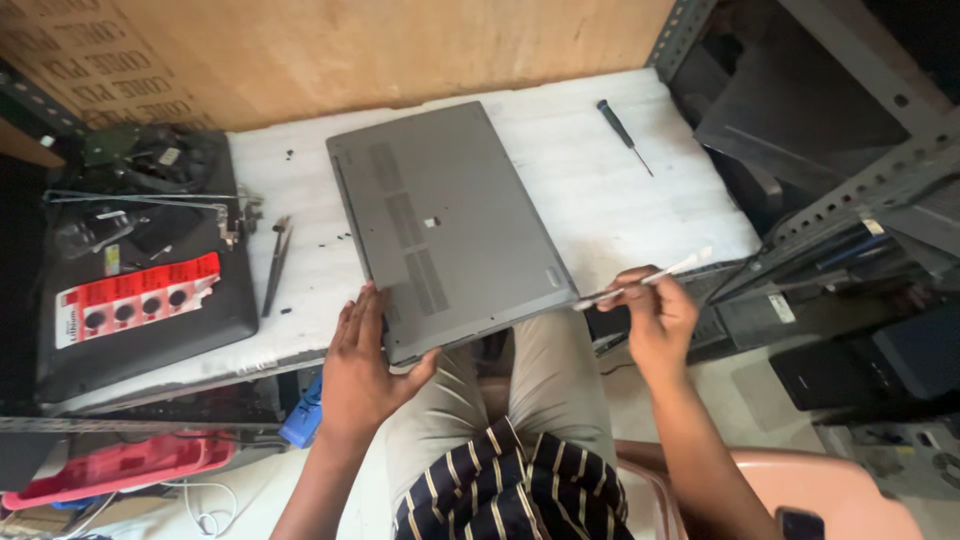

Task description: The person removes the back cover of a laptop using a screwdriver, then disconnects the battery connector and removes the battery from the motherboard. The back cover is placed aside, and the battery is set on the workbench.

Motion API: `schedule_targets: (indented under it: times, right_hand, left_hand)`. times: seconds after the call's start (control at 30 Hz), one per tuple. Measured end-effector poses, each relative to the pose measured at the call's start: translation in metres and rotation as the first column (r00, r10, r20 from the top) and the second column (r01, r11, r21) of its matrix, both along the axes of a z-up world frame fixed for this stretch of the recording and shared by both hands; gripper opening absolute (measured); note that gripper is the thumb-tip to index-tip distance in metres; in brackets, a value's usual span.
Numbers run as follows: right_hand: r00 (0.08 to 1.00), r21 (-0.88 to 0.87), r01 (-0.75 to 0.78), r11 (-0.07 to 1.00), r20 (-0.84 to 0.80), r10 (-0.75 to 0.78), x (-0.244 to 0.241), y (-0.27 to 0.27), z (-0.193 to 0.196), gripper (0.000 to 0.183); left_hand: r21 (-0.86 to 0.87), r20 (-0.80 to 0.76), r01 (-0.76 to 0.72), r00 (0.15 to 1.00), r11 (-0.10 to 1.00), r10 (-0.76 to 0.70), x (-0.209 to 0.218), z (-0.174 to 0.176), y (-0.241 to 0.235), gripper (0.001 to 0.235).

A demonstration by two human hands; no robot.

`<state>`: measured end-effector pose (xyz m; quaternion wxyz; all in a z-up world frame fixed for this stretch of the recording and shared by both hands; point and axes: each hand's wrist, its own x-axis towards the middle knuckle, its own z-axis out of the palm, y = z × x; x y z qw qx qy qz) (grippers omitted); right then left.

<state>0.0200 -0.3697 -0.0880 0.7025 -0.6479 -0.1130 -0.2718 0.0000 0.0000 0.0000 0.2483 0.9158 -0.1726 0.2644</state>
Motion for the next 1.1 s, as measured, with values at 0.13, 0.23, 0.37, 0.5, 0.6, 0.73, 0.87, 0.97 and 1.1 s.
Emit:
schedule_targets:
  times: [0.13,0.23,0.37,0.5,0.6,0.73,0.87,0.97,1.1]
  right_hand:
    - [0.995,-0.02,-0.015,1.0,0.101,0.017,-0.018,0.024,0.011,0.01]
    - [0.984,-0.12,-0.022,0.993,0.171,0.042,-0.024,0.036,0.02,0.012]
    - [0.97,-0.401,0.074,0.913,0.243,0.029,-0.034,0.048,0.031,0.02]
    - [0.951,-0.516,0.187,0.836,0.307,-0.023,-0.045,0.057,0.043,0.024]
    - [0.932,-0.553,0.275,0.786,0.354,-0.076,-0.052,0.052,0.054,0.024]
    - [0.89,-0.579,0.361,0.731,0.447,-0.085,-0.051,0.041,0.062,0.02]
    - [0.856,-0.609,0.399,0.686,0.516,-0.04,-0.048,0.033,0.061,0.02]
    - [0.836,-0.615,0.425,0.664,0.549,-0.026,-0.046,0.031,0.058,0.019]
    - [0.83,-0.622,0.443,0.646,0.557,-0.034,-0.047,0.03,0.057,0.02]
  left_hand:
    - [-0.03,0.033,-0.019,0.999,0.999,0.02,0.0,-0.009,-0.004,0.093]
    - [-0.075,0.084,-0.02,0.996,0.997,0.026,0.004,-0.011,-0.001,0.093]
    - [-0.082,0.139,-0.038,0.989,0.996,0.049,0.008,-0.013,0.001,0.093]
    - [-0.109,0.165,-0.017,0.986,0.994,0.035,0.005,-0.014,0.002,0.09]
    - [-0.11,0.177,-0.028,0.983,0.994,0.047,0.005,-0.014,0.001,0.087]
    - [-0.113,0.172,-0.036,0.984,0.993,0.055,0.005,-0.014,0.0,0.089]
    - [-0.108,0.166,-0.036,0.985,0.993,0.053,0.008,-0.016,0.0,0.09]
    - [-0.096,0.173,-0.039,0.983,0.995,0.055,0.007,-0.016,-0.001,0.09]
    - [-0.096,0.168,-0.033,0.985,0.995,0.049,0.008,-0.015,-0.002,0.092]
